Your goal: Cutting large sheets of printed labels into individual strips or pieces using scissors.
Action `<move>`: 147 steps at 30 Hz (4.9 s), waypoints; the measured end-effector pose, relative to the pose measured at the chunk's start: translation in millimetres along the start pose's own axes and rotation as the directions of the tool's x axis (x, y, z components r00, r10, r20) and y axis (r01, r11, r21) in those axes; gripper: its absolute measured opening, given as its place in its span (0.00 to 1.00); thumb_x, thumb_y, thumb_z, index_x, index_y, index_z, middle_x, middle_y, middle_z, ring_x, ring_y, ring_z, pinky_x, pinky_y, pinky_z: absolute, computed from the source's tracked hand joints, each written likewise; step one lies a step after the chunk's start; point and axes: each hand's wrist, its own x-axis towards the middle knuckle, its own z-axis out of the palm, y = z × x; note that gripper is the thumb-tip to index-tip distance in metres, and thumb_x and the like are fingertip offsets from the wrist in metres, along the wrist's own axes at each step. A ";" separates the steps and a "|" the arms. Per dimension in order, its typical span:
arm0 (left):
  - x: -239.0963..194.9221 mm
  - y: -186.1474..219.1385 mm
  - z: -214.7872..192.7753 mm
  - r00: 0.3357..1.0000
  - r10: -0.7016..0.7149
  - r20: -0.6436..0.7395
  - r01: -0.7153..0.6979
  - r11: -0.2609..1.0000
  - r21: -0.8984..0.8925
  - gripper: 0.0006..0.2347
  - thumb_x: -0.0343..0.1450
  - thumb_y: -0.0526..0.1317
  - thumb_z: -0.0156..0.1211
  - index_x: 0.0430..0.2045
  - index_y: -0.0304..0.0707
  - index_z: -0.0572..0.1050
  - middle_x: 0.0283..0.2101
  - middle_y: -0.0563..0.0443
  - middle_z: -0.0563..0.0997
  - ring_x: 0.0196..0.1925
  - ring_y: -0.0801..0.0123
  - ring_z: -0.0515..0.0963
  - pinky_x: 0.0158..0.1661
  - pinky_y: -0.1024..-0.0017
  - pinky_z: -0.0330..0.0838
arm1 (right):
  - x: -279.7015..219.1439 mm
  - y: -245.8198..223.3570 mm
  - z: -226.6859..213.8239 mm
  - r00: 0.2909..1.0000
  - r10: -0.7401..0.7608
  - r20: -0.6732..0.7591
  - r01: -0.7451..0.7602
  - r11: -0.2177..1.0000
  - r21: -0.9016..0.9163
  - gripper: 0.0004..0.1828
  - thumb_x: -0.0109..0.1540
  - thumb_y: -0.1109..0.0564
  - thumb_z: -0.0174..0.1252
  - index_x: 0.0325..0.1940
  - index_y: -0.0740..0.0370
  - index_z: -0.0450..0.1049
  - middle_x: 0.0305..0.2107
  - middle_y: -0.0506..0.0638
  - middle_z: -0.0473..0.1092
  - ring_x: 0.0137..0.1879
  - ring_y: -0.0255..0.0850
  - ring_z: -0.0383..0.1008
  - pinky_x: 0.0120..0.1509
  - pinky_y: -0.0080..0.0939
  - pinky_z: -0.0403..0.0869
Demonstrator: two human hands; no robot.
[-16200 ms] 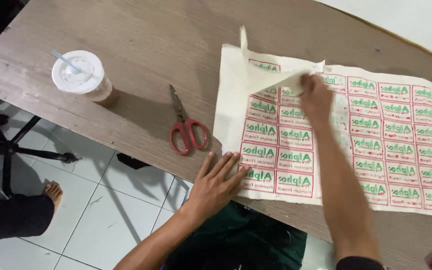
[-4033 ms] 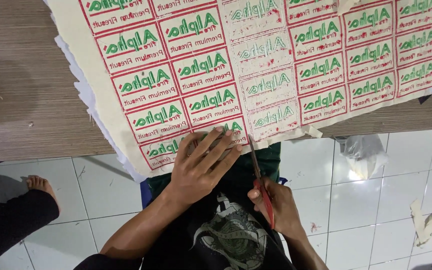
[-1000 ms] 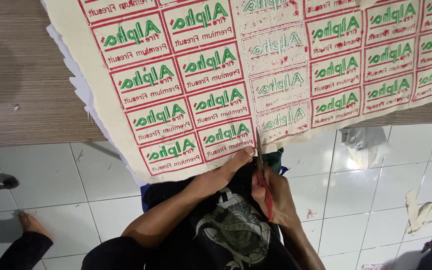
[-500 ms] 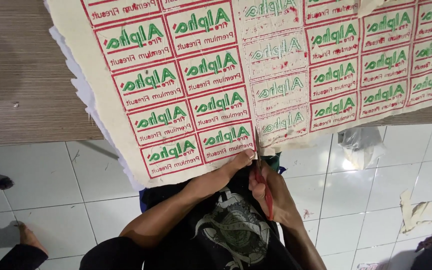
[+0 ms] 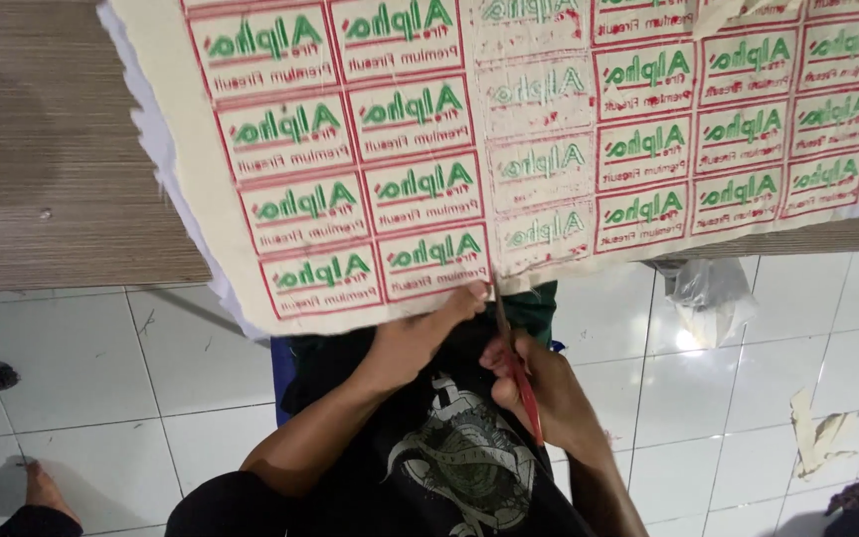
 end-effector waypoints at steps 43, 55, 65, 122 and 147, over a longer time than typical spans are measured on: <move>296.8 104.0 -151.4 0.757 0.617 0.215 -0.202 -0.092 0.975 0.06 0.73 0.49 0.62 0.40 0.60 0.83 0.50 0.61 0.67 0.57 0.59 0.64 0.51 0.60 0.61 | 227.3 -269.9 -80.5 0.566 -0.801 0.196 0.509 0.153 -0.847 0.23 0.67 0.47 0.61 0.63 0.56 0.74 0.53 0.57 0.66 0.63 0.58 0.71 0.64 0.54 0.72; 288.9 108.5 -144.4 0.748 0.654 0.110 -0.130 -0.019 0.991 0.07 0.67 0.50 0.66 0.36 0.66 0.86 0.64 0.51 0.70 0.73 0.41 0.51 0.65 0.31 0.43 | 318.4 -287.2 -30.7 0.089 -0.878 0.471 0.505 -0.368 -0.781 0.04 0.69 0.53 0.61 0.42 0.46 0.81 0.32 0.40 0.71 0.35 0.36 0.74 0.41 0.36 0.70; 285.7 118.9 -149.0 0.882 0.440 0.166 -0.170 -0.031 0.985 0.16 0.75 0.60 0.46 0.56 0.79 0.76 0.73 0.49 0.62 0.75 0.40 0.49 0.65 0.26 0.33 | 177.0 -235.5 -14.4 0.306 -0.721 0.621 0.775 -0.190 -0.602 0.15 0.62 0.57 0.64 0.22 0.50 0.71 0.12 0.38 0.66 0.18 0.32 0.62 0.25 0.33 0.69; 269.6 91.0 -109.2 0.862 0.493 0.113 -0.079 -0.090 0.993 0.19 0.82 0.57 0.37 0.70 0.72 0.61 0.76 0.43 0.54 0.76 0.41 0.40 0.59 0.15 0.24 | 110.4 -170.9 -13.7 0.600 -0.502 0.623 0.708 -0.029 -0.705 0.11 0.64 0.40 0.61 0.36 0.46 0.79 0.28 0.41 0.72 0.35 0.35 0.69 0.44 0.39 0.68; 223.2 89.3 -62.2 0.955 0.284 -0.086 0.107 -0.061 0.992 0.31 0.78 0.68 0.23 0.78 0.71 0.52 0.73 0.48 0.40 0.75 0.47 0.38 0.65 0.14 0.35 | 145.6 -171.3 -15.0 0.586 -0.604 0.540 0.647 -0.052 -0.761 0.07 0.66 0.70 0.50 0.43 0.63 0.72 0.41 0.55 0.71 0.50 0.47 0.69 0.58 0.47 0.70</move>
